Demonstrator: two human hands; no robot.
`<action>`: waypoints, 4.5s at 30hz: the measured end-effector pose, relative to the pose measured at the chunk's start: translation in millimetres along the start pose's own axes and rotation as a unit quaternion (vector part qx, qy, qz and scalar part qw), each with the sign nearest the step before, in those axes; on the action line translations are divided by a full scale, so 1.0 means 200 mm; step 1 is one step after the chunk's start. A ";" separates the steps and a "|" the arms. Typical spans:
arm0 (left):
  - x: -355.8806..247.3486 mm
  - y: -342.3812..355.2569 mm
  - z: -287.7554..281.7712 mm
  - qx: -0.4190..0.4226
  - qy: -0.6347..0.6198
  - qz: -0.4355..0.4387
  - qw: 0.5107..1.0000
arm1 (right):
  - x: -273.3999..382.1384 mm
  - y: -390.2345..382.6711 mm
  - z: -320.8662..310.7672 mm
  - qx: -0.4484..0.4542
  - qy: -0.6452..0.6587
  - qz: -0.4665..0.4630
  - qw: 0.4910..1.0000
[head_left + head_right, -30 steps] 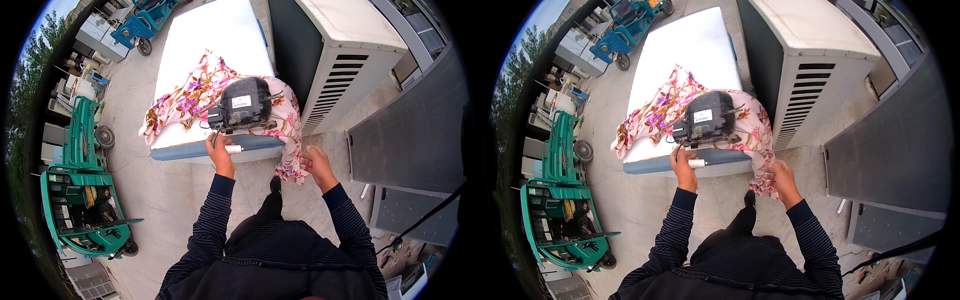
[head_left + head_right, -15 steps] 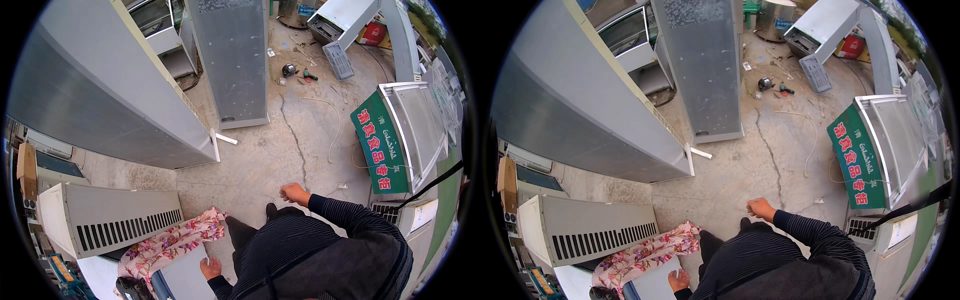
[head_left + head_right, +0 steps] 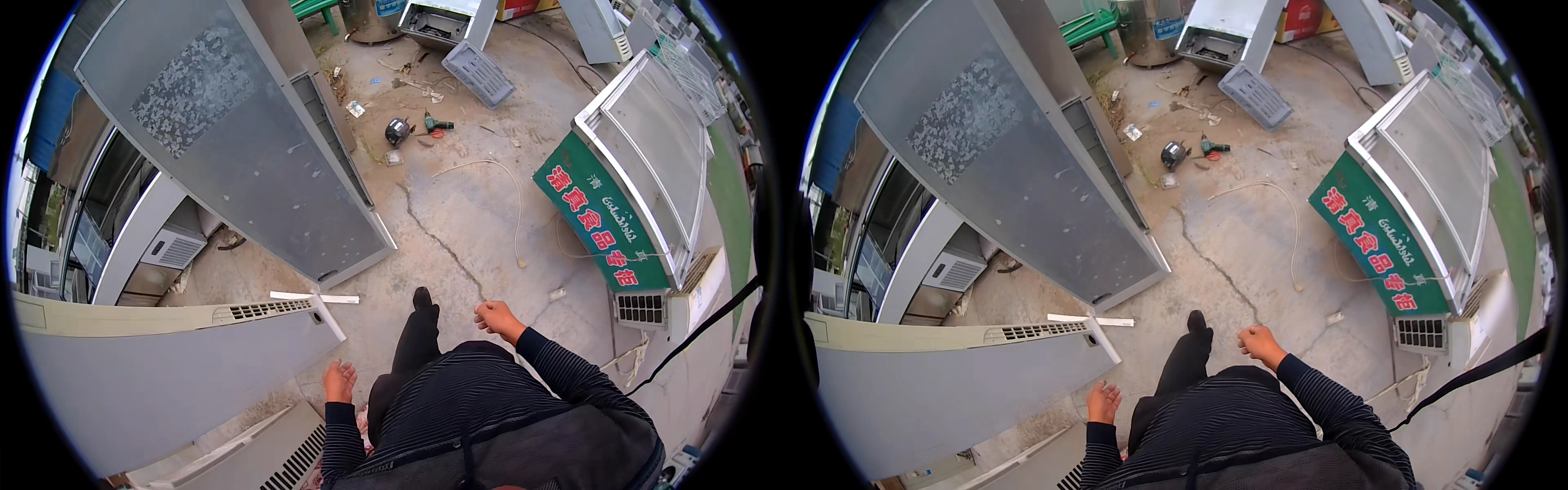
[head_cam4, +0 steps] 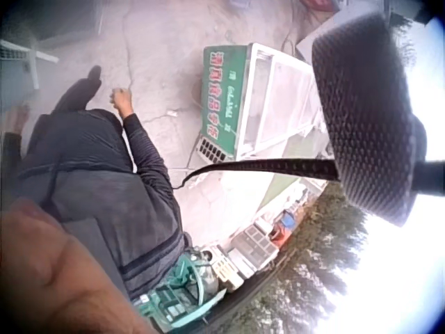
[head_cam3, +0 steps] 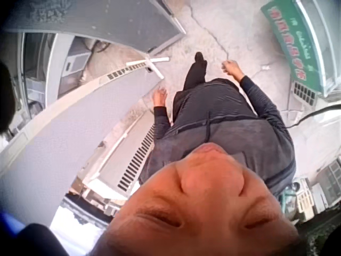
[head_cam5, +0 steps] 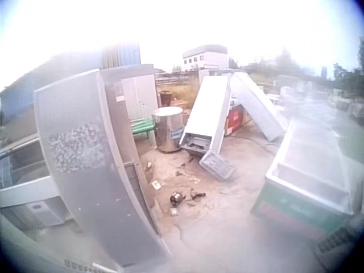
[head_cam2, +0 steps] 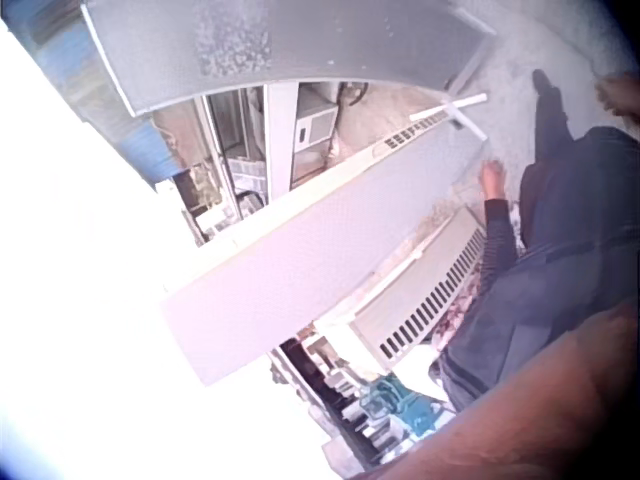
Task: The person removes a compressor from a refrigerator, disconnects the power cord, and reinstalls the compressor into the appliance's back compartment. They use pliers and a screwdriver to manipulate the components and secure the unit.
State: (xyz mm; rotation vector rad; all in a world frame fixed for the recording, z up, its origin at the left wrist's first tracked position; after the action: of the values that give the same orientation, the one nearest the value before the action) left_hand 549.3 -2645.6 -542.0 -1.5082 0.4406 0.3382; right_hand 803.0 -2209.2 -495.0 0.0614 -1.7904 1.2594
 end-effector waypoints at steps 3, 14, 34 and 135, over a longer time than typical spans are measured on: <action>-0.45 0.06 0.69 0.075 0.075 0.013 0.994 | 0.28 0.05 -0.14 -0.021 0.004 0.003 1.000; -1.36 0.25 2.27 0.191 0.260 0.086 0.943 | 0.71 0.58 -0.60 -0.215 0.150 0.045 0.964; -1.96 1.00 3.39 0.042 0.116 -0.040 0.992 | 3.24 2.73 -0.96 0.011 -0.262 -0.269 0.927; -4.29 3.76 7.96 0.279 0.829 -0.256 0.411 | 2.72 6.02 -1.24 -0.530 -0.060 0.313 0.786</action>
State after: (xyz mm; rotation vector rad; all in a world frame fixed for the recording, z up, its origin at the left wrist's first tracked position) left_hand -451.7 -977.1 -776.8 -0.6743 1.3632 -1.8926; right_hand 39.2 -1211.7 -972.6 -1.1938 -2.4935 0.4504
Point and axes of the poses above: each hand's wrist, its own y-axis towards the middle knuckle, its own z-axis out of the palm, x = y × z, the point moved 2 cm from there along y, towards the middle knuckle, and after that the axes turned 6 degrees about -z, right-handed, at the moved point
